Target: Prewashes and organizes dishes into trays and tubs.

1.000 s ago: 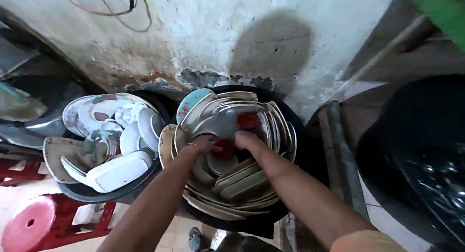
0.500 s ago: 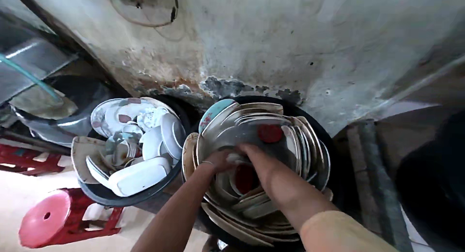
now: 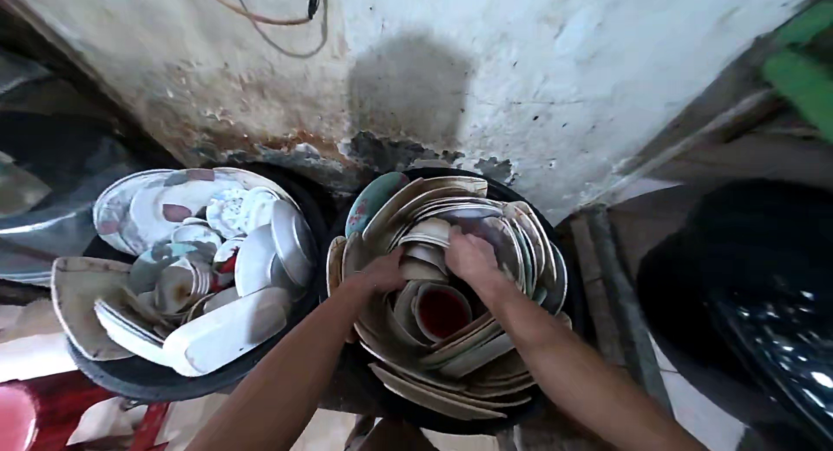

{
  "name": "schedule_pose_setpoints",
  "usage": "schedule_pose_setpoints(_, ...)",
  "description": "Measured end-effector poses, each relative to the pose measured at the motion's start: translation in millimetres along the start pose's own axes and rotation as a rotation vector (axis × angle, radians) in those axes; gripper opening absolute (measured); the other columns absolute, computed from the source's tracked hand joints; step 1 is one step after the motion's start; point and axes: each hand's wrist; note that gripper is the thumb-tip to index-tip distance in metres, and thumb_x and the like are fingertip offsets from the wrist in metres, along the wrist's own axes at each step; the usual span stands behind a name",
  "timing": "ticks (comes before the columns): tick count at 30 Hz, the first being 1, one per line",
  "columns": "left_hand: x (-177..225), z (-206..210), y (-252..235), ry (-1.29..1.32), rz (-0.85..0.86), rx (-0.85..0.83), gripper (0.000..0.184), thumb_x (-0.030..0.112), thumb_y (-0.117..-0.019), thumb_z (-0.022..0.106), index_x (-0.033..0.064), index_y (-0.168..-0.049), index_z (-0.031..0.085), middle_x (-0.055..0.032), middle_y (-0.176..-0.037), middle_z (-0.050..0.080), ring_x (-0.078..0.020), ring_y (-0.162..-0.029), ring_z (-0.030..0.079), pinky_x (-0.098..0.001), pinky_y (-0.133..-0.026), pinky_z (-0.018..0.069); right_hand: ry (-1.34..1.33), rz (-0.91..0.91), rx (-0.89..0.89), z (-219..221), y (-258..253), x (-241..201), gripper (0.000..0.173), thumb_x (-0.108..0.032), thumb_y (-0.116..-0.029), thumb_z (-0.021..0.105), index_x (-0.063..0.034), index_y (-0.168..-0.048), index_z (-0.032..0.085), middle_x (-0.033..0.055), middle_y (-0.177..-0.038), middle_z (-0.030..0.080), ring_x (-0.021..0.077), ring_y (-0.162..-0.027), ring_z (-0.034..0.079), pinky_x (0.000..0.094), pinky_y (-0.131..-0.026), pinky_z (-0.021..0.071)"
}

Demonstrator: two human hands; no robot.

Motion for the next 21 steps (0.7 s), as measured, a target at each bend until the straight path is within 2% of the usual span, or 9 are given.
schedule_pose_setpoints(2,3,3,-13,-0.112,0.067,-0.014,0.086,0.011,-0.0889,0.075,0.0186,-0.162,0.031,-0.0253,-0.142,0.058,-0.0457,-0.127,0.059,-0.0687,-0.103,0.0467,0.004,0.063,0.047,-8,10,8,0.046,-0.026,-0.1000,0.058,-0.0024,-0.139,0.051,0.0272,-0.106,0.070,0.0469,-0.100,0.070,0.0640,-0.080,0.0552)
schedule_pose_setpoints(4,5,6,-31,-0.180,0.181,-0.032,0.071,0.008,-0.0950,0.067,0.0205,-0.159,0.039,-0.0211,-0.146,0.057,-0.0429,-0.130,0.058,-0.0662,-0.106,0.0453,-0.008,0.112,0.072,-12,18,17,0.048,-0.021,-0.0979,0.059,-0.0017,-0.140,0.049,0.0292,-0.111,0.068,0.0478,-0.100,0.070,0.0635,-0.079,0.0556)
schedule_pose_setpoints(6,8,14,-50,-0.165,0.208,-0.026,0.062,0.011,-0.0967,0.066,0.0220,-0.154,0.047,-0.0187,-0.145,0.059,-0.0413,-0.130,0.059,-0.0666,-0.106,0.0456,-0.059,0.131,0.117,-10,24,28,0.049,-0.015,-0.0967,0.061,0.0031,-0.140,0.049,0.0310,-0.136,0.055,0.0479,-0.109,0.066,0.0626,-0.086,0.0563)
schedule_pose_setpoints(8,15,19,-63,-0.182,0.098,-0.045,0.057,0.027,-0.0997,0.065,0.0113,-0.152,0.047,-0.0238,-0.139,0.061,-0.0433,-0.127,0.060,-0.0662,-0.104,0.0469,-0.077,0.112,0.154,-7,24,37,0.055,-0.011,-0.0965,0.063,0.0030,-0.146,0.044,0.0292,-0.153,0.040,0.0475,-0.109,0.067,0.0609,-0.087,0.0576)
schedule_pose_setpoints(10,19,21,-63,-0.257,-0.002,-0.098,0.050,0.034,-0.1012,0.063,-0.0002,-0.137,0.059,-0.0267,-0.132,0.064,-0.0444,-0.123,0.061,-0.0666,-0.101,0.0473,-0.080,0.045,0.163,3,19,42,0.081,-0.007,-0.0926,0.067,-0.0170,-0.163,0.027,0.0268,-0.160,0.035,0.0495,-0.102,0.069,0.0648,-0.082,0.0581)
schedule_pose_setpoints(11,18,21,-65,-0.296,-0.030,-0.117,0.045,0.034,-0.1001,0.064,-0.0002,-0.129,0.065,-0.0258,-0.128,0.065,-0.0441,-0.120,0.062,-0.0674,-0.098,0.0485,-0.071,0.012,0.159,7,14,44,0.089,-0.006,-0.0910,0.067,-0.0285,-0.165,0.023,0.0258,-0.158,0.039,0.0497,-0.097,0.070,0.0666,-0.079,0.0575)
schedule_pose_setpoints(13,8,27,-75,-0.334,-0.048,-0.163,0.039,0.033,-0.0989,0.065,0.0021,-0.124,0.068,-0.0242,-0.125,0.067,-0.0435,-0.117,0.064,-0.0685,-0.094,0.0493,-0.056,0.011,0.093,16,6,47,0.084,-0.007,-0.0914,0.066,-0.0365,-0.162,0.031,0.0247,-0.147,0.053,0.0500,-0.101,0.068,0.0691,-0.079,0.0554)
schedule_pose_setpoints(17,5,22,-64,-0.278,-0.057,-0.119,0.042,0.034,-0.1024,0.060,-0.0006,-0.126,0.068,-0.0259,-0.131,0.065,-0.0434,-0.126,0.060,-0.0665,-0.104,0.0457,-0.165,0.125,-0.032,38,-24,47,0.059,-0.013,-0.0949,0.063,-0.0227,-0.151,0.048,0.0266,-0.127,0.066,0.0495,-0.112,0.066,0.0698,-0.089,0.0523)
schedule_pose_setpoints(21,27,16,-35,-0.371,-0.012,-0.055,0.040,0.030,-0.1007,0.063,0.0048,-0.131,0.067,-0.0226,-0.134,0.064,-0.0425,-0.128,0.059,-0.0646,-0.105,0.0458,-0.240,0.246,-0.243,59,-49,52,0.068,-0.029,-0.1038,0.055,-0.0059,-0.160,0.025,0.0295,-0.138,0.059,0.0450,-0.126,0.060,0.0624,-0.104,0.0482)
Point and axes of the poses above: each hand's wrist, its own y-axis away from the middle knuckle, its own z-axis out of the palm, x = y × z
